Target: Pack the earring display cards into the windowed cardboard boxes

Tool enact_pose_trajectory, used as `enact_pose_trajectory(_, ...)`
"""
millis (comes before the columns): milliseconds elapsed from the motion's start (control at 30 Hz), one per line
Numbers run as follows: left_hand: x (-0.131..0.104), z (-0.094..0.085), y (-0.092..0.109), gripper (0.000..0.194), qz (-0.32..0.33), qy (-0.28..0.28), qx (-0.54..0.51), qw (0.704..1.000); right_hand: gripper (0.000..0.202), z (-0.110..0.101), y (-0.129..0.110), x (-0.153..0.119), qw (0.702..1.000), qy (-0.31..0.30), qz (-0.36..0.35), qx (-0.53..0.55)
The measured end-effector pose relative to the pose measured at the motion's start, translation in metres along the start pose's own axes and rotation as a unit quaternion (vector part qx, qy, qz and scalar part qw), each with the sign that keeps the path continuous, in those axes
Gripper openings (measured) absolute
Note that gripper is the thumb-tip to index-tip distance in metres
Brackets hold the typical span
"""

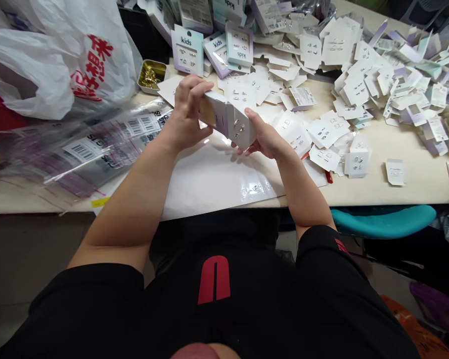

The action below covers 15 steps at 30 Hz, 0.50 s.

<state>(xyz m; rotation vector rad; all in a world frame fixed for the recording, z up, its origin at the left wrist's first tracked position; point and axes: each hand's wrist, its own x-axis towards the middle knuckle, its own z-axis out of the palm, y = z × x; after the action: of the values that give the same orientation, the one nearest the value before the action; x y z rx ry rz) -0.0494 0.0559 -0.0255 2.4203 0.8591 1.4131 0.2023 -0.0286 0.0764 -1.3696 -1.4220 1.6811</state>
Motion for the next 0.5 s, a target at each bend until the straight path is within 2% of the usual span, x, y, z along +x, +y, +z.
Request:
enact_pose_trajectory(233,0.003,0.0,0.011,0.079,0.038,-0.053,0.06,0.996,0.082,0.001,-0.001,-0.001,1.0,0.002,0.022,-0.019)
enact_pose_trajectory(367,0.003,-0.001,0.023,0.064,0.0,-0.08,0.034,0.996,0.076,0.001,-0.001,-0.002,0.999,0.001,0.024,-0.026)
enact_pose_trajectory(500,0.001,0.0,0.026,0.065,-0.025,-0.094,0.018,0.995,0.072,-0.001,-0.001,-0.002,0.999,-0.012,0.02,-0.037)
